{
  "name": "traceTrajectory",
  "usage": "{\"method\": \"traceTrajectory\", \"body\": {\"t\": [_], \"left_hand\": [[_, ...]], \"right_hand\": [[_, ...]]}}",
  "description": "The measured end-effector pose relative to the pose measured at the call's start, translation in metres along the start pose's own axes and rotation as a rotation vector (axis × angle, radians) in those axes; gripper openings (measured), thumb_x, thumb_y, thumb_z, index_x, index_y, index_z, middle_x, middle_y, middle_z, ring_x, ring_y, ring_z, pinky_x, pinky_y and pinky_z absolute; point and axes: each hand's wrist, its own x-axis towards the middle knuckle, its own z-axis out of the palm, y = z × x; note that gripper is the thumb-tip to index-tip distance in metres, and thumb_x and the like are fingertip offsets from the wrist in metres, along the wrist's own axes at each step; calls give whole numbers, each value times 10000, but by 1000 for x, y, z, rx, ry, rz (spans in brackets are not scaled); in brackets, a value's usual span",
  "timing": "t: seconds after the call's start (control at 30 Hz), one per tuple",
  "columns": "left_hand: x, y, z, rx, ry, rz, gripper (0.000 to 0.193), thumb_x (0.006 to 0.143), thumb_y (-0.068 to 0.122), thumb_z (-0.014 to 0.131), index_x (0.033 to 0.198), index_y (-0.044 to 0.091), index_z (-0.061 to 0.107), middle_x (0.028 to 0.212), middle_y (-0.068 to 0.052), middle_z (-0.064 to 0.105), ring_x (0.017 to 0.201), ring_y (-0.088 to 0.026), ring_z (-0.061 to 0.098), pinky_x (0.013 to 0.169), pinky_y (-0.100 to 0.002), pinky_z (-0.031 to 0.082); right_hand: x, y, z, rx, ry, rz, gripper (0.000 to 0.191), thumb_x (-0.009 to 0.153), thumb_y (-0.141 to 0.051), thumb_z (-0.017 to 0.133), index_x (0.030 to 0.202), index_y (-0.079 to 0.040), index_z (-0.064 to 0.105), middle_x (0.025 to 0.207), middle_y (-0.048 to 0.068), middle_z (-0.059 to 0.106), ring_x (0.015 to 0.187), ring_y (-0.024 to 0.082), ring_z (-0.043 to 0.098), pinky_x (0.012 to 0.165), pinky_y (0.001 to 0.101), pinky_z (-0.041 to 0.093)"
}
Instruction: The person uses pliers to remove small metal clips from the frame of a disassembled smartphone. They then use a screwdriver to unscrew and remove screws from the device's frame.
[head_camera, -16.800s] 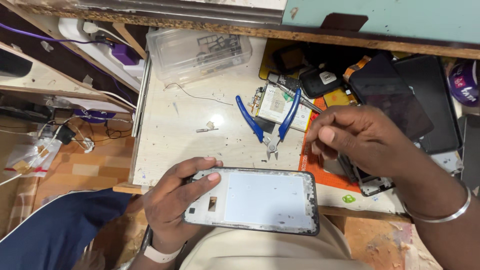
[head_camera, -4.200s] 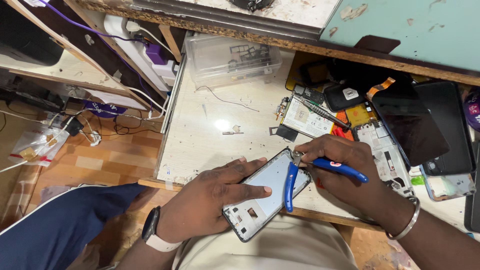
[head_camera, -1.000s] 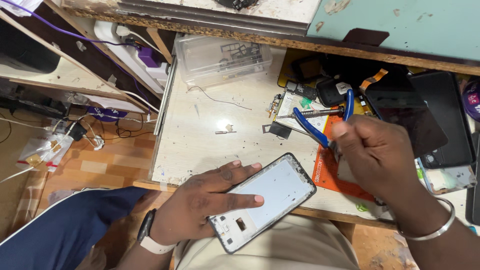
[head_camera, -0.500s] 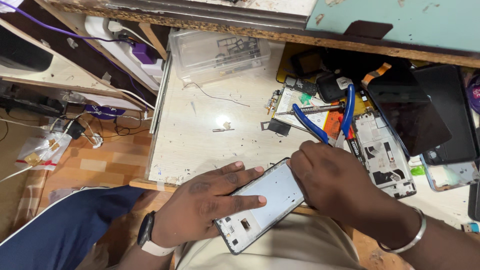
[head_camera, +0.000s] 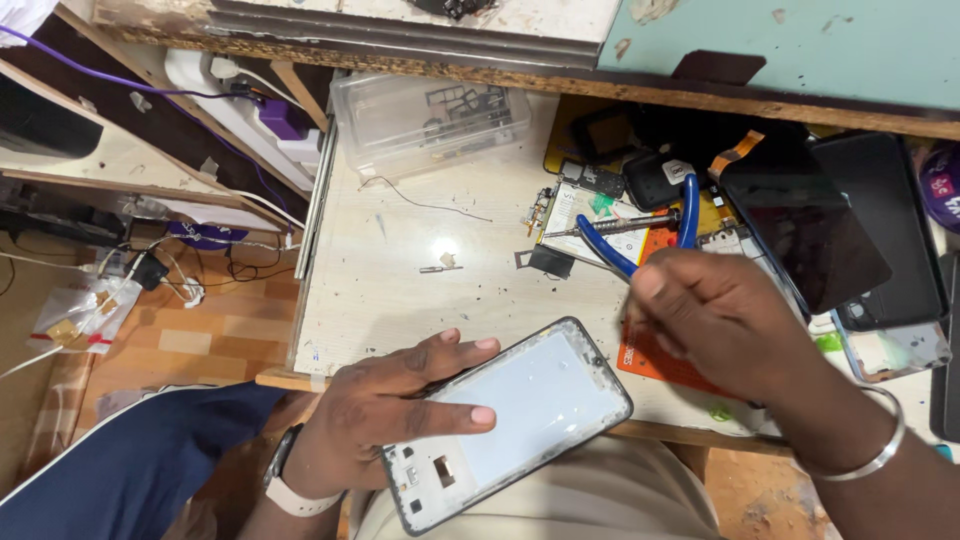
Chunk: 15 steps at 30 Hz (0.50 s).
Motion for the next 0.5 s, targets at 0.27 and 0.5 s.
{"method": "traceTrajectory", "body": {"t": [0.27, 0.5], "left_hand": [[-4, -2, 2, -39, 50, 7, 497, 778, 274, 856, 1259, 232, 737, 1460, -211, 634, 1240, -295, 742, 1170, -399, 509], [1, 2, 1, 59, 26, -2, 614, 779, 241, 855, 1361, 168, 673, 1442, -193, 655, 1217, -282, 750, 1160, -408, 523]], "right_hand": [[4, -13, 15, 7, -115, 86, 390, 1028, -296, 535, 892, -1, 750, 672, 4, 671, 574, 47, 538, 517, 241, 465], [8, -1, 21, 61, -260, 203, 289, 950, -238, 640, 1044, 19, 733, 621, 26, 633, 500, 56, 500, 448, 236, 408]]}}
